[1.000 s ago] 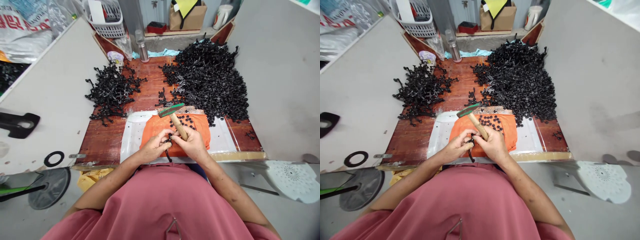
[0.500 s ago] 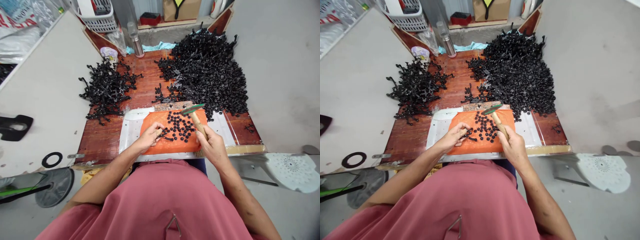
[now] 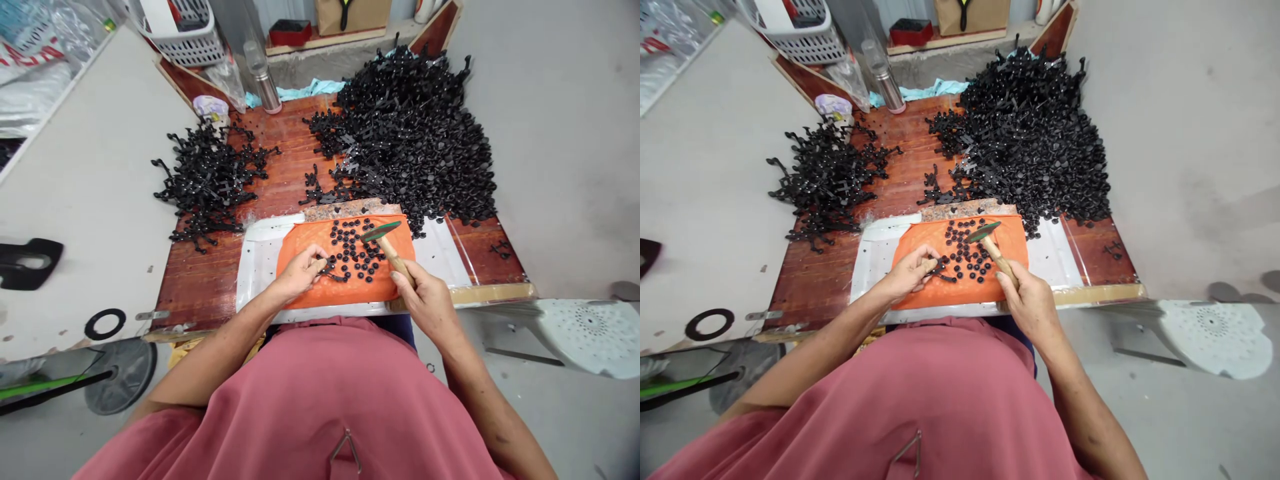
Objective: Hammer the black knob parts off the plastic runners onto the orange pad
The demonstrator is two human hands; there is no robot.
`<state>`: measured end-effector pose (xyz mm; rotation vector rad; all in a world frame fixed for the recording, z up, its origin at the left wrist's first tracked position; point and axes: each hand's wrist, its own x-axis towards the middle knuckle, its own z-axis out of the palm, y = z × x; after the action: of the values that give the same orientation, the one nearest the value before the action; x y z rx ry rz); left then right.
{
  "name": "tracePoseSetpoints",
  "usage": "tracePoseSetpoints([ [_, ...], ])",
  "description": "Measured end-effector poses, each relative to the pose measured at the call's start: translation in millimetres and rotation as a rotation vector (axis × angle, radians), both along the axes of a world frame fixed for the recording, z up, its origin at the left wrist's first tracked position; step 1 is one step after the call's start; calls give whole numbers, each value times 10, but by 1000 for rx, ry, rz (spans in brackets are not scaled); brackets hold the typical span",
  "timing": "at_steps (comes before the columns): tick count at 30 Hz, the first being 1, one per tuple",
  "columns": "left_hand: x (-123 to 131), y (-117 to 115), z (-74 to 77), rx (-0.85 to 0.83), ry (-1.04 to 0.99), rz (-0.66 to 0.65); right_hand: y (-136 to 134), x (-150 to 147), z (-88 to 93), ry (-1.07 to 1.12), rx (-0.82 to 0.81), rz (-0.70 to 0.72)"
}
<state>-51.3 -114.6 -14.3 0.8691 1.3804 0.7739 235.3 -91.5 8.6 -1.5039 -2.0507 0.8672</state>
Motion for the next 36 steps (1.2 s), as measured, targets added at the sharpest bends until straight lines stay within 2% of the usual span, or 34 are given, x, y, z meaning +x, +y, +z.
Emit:
tracePoseSetpoints([
  [6, 14, 11, -9, 60, 113, -11, -61, -29, 60, -197, 119, 173],
  [11, 14, 28, -4, 55, 127, -38, -99, -159, 153, -194, 246, 240],
  [16, 16, 31, -12, 63, 124, -44, -90, -295, 119, -472, 222, 334],
  [21, 8, 24, -54, 79, 110, -49, -106, -359, 51, -503, 198, 307],
  [23, -7, 19, -50, 71, 97, -50, -101, -359, 39, -439, 178, 326],
  [25, -36, 22, -15, 81, 53, -7, -72, -325, 55, -224, 182, 293],
  [28, -94, 68, 82, 169, -55, 102, 15, -209, 112, 76, 237, 134],
  [32, -133, 208, 159, 263, -49, 211, 128, -12, 61, 95, 183, -6],
  [36, -109, 323, 102, 222, 8, 296, 152, 173, -221, 64, 59, -109],
])
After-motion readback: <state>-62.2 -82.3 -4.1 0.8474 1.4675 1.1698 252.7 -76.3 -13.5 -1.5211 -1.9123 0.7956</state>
